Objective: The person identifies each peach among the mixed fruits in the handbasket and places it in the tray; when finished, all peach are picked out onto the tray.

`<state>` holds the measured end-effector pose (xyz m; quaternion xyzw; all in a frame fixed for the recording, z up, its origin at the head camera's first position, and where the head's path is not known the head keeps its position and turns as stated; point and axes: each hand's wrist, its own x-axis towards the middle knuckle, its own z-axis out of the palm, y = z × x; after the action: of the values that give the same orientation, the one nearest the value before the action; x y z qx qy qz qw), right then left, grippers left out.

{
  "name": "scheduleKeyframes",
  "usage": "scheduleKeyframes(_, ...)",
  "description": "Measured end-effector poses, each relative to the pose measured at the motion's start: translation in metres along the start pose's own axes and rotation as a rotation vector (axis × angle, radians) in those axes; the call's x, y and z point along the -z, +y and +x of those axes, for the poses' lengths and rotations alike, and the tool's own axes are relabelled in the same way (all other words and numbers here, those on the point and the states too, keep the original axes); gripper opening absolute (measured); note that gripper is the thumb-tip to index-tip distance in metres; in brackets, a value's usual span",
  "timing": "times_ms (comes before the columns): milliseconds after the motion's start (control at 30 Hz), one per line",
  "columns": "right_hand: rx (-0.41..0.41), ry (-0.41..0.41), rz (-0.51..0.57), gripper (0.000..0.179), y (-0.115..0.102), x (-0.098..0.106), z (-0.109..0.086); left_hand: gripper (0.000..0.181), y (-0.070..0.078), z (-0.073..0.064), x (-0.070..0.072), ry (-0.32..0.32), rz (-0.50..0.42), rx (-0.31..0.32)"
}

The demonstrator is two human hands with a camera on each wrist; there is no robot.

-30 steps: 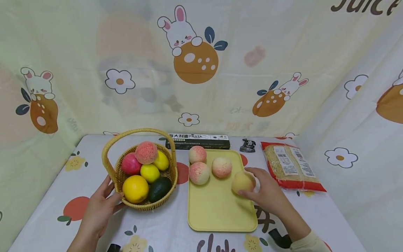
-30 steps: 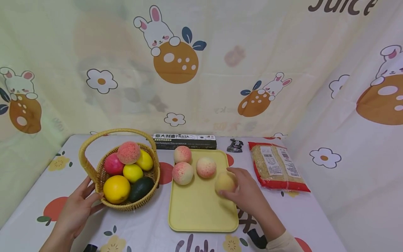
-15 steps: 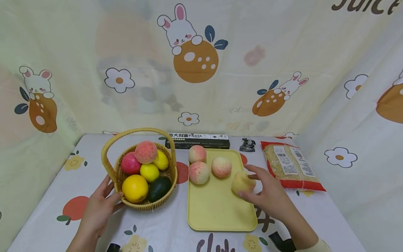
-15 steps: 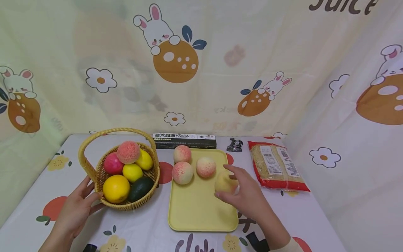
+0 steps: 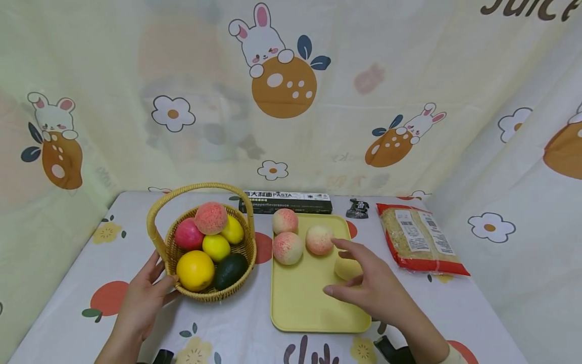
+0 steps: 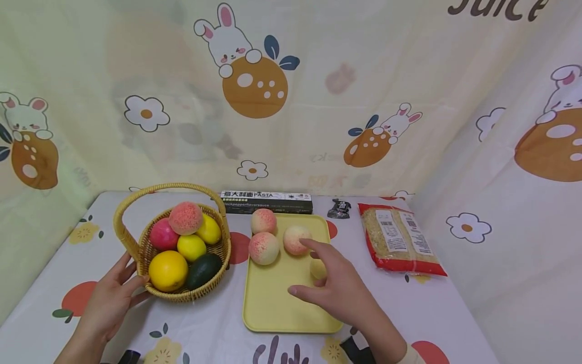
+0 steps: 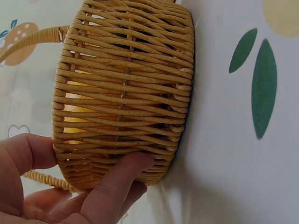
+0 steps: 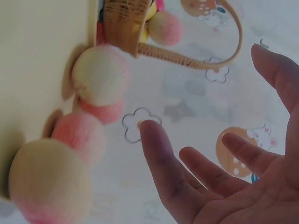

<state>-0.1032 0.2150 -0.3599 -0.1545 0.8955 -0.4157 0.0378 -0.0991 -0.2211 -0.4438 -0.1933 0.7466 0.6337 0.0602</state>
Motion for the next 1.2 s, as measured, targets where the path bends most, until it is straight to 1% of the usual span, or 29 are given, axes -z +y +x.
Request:
scheduleKeyframes(133,0.082,-0.004,-0.014,0.083,-0.008,-0.007,0.006,0.091,0.000,0.000,0.000,-0.003,-0.004,-0.003)
scheduleKeyframes(200,0.105,-0.015,-0.007,0.084,-0.013,-0.010,0.011,0.091,0.001,-0.001,0.000,-0.005,-0.007,-0.006)
scheduleKeyframes(467,0.111,-0.094,0.046,0.092,-0.034,-0.023,0.031,0.091,0.001,0.000,0.000,-0.012,-0.023,-0.001)
scheduleKeyframes(600,0.143,-0.120,0.080,0.093,-0.044,-0.031,0.040,0.091,-0.001,0.000,0.001,-0.017,-0.036,-0.004)
scheduleKeyframes(667,0.156,-0.132,0.080,0.093,-0.049,-0.035,0.045,0.090,-0.001,0.000,0.001,-0.019,-0.038,-0.004)
scheduleKeyframes(767,0.165,-0.149,0.052,0.094,-0.057,-0.044,0.053,0.091,-0.002,0.001,0.001,-0.021,-0.033,0.001)
scheduleKeyframes(900,0.174,-0.170,-0.028,0.095,-0.062,-0.056,0.069,0.091,-0.003,0.002,0.002,-0.021,-0.027,0.007)
scheduleKeyframes(1000,0.196,-0.181,-0.075,0.097,-0.065,-0.064,0.081,0.091,-0.003,0.002,0.002,-0.024,-0.024,0.002)
scheduleKeyframes(1200,0.225,-0.218,-0.117,0.100,-0.079,-0.077,0.097,0.092,-0.001,0.002,0.002,-0.025,-0.010,0.006)
